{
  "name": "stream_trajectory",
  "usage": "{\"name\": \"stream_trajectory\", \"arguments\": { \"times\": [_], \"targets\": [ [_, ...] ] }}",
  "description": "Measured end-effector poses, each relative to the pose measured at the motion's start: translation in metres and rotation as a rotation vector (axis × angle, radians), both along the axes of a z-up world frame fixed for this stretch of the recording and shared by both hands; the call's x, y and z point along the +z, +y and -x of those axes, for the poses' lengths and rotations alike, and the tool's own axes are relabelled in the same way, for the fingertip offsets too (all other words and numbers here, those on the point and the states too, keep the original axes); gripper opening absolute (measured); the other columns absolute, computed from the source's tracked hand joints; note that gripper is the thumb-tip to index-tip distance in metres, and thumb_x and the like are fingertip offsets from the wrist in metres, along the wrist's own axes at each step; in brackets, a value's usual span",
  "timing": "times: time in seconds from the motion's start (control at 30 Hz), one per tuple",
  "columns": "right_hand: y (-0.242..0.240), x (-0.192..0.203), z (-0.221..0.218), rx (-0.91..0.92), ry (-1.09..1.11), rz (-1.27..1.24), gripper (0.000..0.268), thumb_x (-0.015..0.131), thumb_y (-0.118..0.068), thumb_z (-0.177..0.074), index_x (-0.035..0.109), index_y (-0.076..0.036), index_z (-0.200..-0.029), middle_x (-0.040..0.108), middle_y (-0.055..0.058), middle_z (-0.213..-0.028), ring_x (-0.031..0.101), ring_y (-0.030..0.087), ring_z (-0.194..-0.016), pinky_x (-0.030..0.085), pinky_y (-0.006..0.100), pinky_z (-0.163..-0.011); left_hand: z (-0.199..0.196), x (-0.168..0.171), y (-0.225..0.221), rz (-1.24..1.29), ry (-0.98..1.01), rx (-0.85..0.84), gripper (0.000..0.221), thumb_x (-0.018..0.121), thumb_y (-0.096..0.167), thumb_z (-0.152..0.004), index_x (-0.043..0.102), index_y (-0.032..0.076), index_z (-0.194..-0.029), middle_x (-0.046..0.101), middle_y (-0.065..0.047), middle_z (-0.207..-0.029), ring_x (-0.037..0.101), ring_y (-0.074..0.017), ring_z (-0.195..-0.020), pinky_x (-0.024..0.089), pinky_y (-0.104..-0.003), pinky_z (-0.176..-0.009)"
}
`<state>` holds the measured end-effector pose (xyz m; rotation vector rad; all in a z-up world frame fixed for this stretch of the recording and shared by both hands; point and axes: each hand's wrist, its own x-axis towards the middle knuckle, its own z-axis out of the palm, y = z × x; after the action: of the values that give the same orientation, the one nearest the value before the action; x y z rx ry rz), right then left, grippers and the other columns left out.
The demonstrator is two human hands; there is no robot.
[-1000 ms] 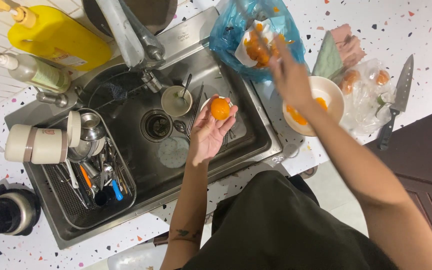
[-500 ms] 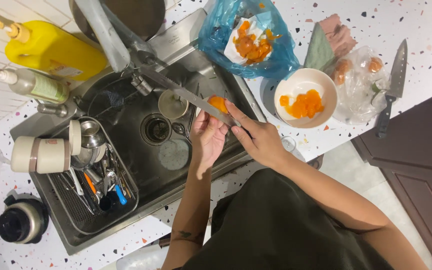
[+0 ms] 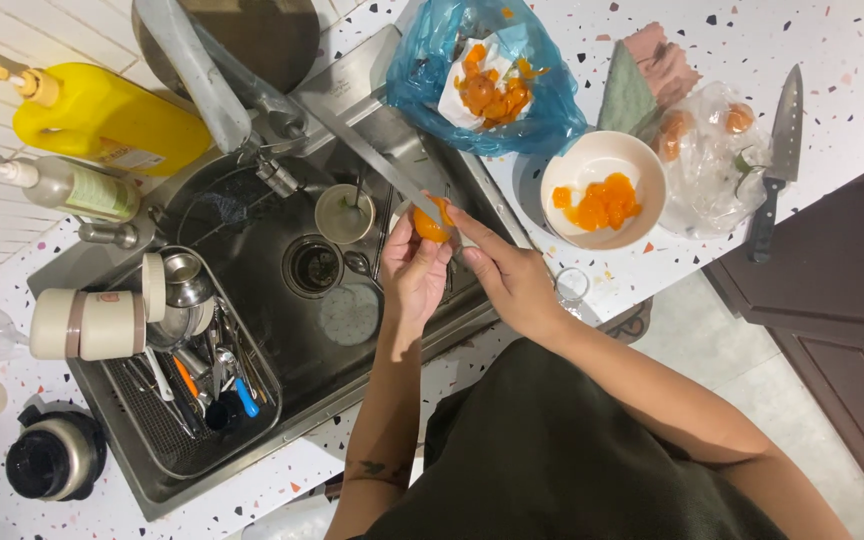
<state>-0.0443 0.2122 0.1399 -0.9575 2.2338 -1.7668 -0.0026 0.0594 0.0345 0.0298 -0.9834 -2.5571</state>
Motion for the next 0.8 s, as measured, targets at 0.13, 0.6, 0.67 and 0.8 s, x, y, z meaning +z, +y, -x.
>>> {"name": "stream_trajectory", "arguments": {
  "times": [0.13, 0.6, 0.67, 0.8],
  "targets": [
    [-0.001, -0.004, 0.006, 0.028, -0.367, 0.062, 0.035, 0.053, -0.020, -0.105, 0.065, -0.020, -0.138, 0.075, 0.005, -0.086, 0.054, 0.008, -0.055, 0.050, 0.025, -0.048, 0.001, 0.006, -0.004, -0.040, 0.015, -0.022, 0.063, 0.068, 0.016, -0.099, 0.040, 0.000, -0.152, 0.055, -0.021, -0.141, 0.063, -0.0259, -0.124, 0.056, -0.036, -0.107],
    [0.004, 0.002, 0.018, 0.164, -0.385, 0.027, 0.044, 0.052, -0.020, -0.105, 0.054, -0.018, -0.149, 0.056, 0.004, -0.056, 0.047, 0.009, -0.050, 0.044, 0.022, -0.048, 0.004, 0.012, -0.016, -0.086, 0.028, -0.162, 0.060, 0.067, 0.013, -0.097, 0.041, 0.004, -0.150, 0.051, -0.024, -0.147, 0.066, -0.0316, -0.120, 0.059, -0.035, -0.100],
    [0.003, 0.011, 0.016, 0.160, -0.319, 0.002, 0.046, 0.051, -0.020, -0.105, 0.051, -0.021, -0.152, 0.063, 0.006, -0.065, 0.050, 0.010, -0.054, 0.047, 0.025, -0.053, 0.003, 0.005, -0.017, -0.077, 0.031, -0.162, 0.059, 0.066, 0.012, -0.097, 0.041, 0.004, -0.150, 0.051, -0.024, -0.147, 0.065, -0.0330, -0.120, 0.058, -0.036, -0.101],
    [0.006, -0.009, 0.012, 0.159, -0.142, -0.009, 0.046, 0.047, -0.015, -0.107, 0.050, -0.017, -0.153, 0.062, 0.011, -0.143, 0.063, 0.026, -0.122, 0.050, 0.045, -0.101, 0.000, 0.011, -0.016, -0.049, 0.029, -0.157, 0.058, 0.066, 0.013, -0.098, 0.041, 0.001, -0.149, 0.052, -0.023, -0.146, 0.064, -0.0275, -0.120, 0.057, -0.032, -0.098]
  ]
}}
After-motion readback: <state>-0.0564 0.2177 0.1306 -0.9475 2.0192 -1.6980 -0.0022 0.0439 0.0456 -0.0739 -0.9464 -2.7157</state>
